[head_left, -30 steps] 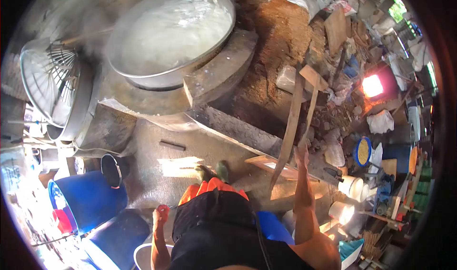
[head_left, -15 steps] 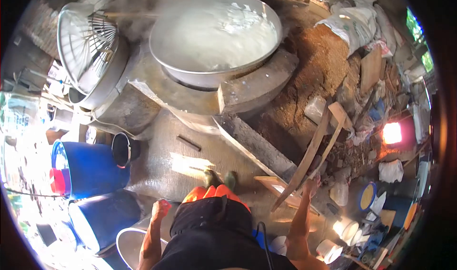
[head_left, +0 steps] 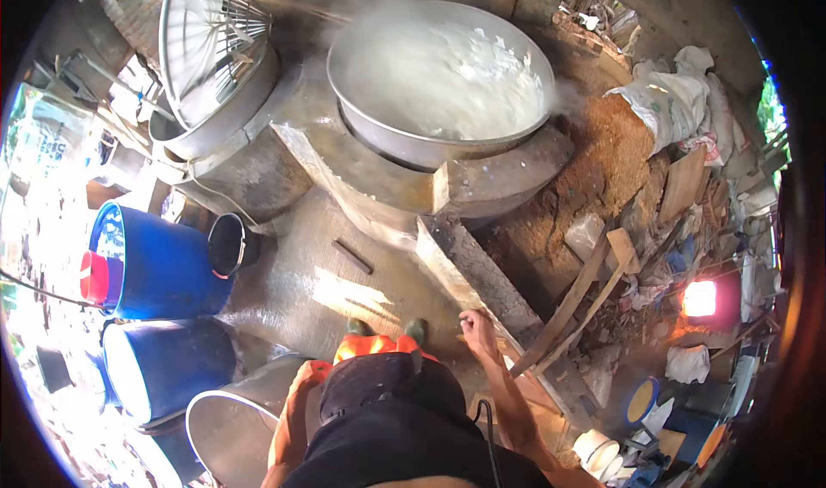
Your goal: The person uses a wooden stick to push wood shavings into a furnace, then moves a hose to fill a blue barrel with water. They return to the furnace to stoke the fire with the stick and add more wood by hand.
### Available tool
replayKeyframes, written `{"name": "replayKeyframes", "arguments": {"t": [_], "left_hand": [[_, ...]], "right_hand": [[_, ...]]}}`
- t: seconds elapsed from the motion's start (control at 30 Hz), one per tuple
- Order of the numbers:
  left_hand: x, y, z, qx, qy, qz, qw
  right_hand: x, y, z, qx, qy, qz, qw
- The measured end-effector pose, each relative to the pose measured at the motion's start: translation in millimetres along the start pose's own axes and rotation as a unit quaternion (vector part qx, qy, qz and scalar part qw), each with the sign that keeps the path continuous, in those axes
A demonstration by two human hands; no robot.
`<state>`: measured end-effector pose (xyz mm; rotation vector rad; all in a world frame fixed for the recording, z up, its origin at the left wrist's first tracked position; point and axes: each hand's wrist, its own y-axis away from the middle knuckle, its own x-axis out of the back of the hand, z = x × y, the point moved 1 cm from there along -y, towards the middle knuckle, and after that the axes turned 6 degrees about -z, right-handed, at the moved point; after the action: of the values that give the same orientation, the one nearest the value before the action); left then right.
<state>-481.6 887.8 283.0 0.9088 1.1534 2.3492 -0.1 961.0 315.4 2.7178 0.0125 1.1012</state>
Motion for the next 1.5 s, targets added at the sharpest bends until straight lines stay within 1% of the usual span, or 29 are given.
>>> {"name": "replayKeyframes", "arguments": {"t": [0.07,0.1,0.17,0.23,0.27,0.3,0.33,0.37,0.43,0.5,0.53,0.57,0.6,0.63,0.7,0.73,0.8,0.87,0.93,0.97,1.0,1.03,1.1,1.17,1.23,1.3,1.37,1.43,1.5], "left_hand": [[12,7,-10,-0.007,-0.001,0.071,0.997],[16,12,-15,0.026,-0.001,0.113,0.993],[22,2,-63,0.011,-0.006,0.128,0.992],[26,-5,-114,0.024,-0.065,0.175,0.982],[35,1,-127,0.038,-0.036,0.15,0.987],[42,6,-137,0.1,-0.058,0.148,0.982],[47,10,-154,0.102,-0.064,0.185,0.975],[53,11,-179,0.082,0.004,0.189,0.978],[68,19,-199,0.106,-0.071,0.276,0.953],[81,8,-245,0.123,0.081,0.152,0.977],[92,-1,-249,0.113,0.06,0.135,0.982],[96,-7,-253,0.158,0.082,0.11,0.978],[100,-13,-260,0.206,0.101,0.087,0.969],[105,-33,-269,0.201,0.081,0.073,0.974],[113,-71,-280,0.068,-0.081,0.152,0.983],[126,-66,-259,0.007,-0.038,0.132,0.991],[147,-58,-201,-0.02,-0.036,0.128,0.991],[158,-62,-178,-0.045,-0.036,0.128,0.99],[171,-77,-167,-0.023,0.046,0.106,0.993],[175,-83,-166,-0.022,0.037,0.104,0.994],[180,-88,-170,-0.046,-0.024,0.129,0.99],[184,-92,-172,-0.072,-0.085,0.153,0.982],[192,-84,-172,-0.06,-0.09,0.138,0.985],[201,-56,-159,-0.077,-0.082,0.05,0.992],[197,-34,-161,0.038,-0.112,0.031,0.992],[192,-28,-222,0.067,-0.083,0.018,0.994],[172,41,-143,0.066,-0.167,0.051,0.982],[151,71,-94,0.113,-0.193,0.034,0.974],[134,83,-44,0.16,-0.208,0.011,0.965]], "right_hand": [[-21,1,-11,-0.041,-0.039,-0.072,0.996],[-26,4,-15,-0.038,-0.039,-0.064,0.996],[-35,17,-11,-0.084,-0.077,-0.111,0.987],[-53,39,18,-0.16,-0.114,-0.137,0.971],[-77,55,62,-0.084,0.009,-0.093,0.992],[-94,68,98,-0.008,0.133,-0.046,0.99],[-84,85,96,-0.102,0.054,-0.096,0.989],[-76,105,91,-0.195,-0.029,-0.144,0.97],[-79,136,103,-0.322,-0.099,-0.191,0.922],[-53,148,30,-0.327,-0.002,-0.169,0.93],[-79,157,75,-0.253,-0.204,-0.127,0.937],[-102,178,126,-0.164,-0.391,-0.07,0.903],[-88,194,85,-0.18,-0.214,-0.035,0.959],[-62,179,21,-0.191,-0.029,-0.008,0.981],[-60,167,5,-0.225,0.117,-0.007,0.967],[-55,158,-8,-0.234,0.115,-0.003,0.965],[-35,140,-41,-0.317,0.137,0.033,0.938],[-17,120,-57,-0.294,0.135,0.105,0.94],[-4,99,-49,-0.286,0.137,0.144,0.937],[-1,87,-25,-0.219,0.141,0.178,0.949],[2,77,-1,-0.15,0.146,0.212,0.955],[13,67,-3,-0.179,0.155,0.234,0.943],[38,45,4,-0.215,0.158,0.256,0.929],[62,21,38,-0.182,0.178,0.276,0.927],[83,-5,77,-0.222,0.12,0.282,0.926],[104,-36,126,-0.259,0.062,0.286,0.92],[106,-65,204,-0.24,0.019,0.258,0.936],[97,-91,294,-0.196,0.007,0.243,0.95],[96,-121,339,-0.287,0.122,0.191,0.931]]}}
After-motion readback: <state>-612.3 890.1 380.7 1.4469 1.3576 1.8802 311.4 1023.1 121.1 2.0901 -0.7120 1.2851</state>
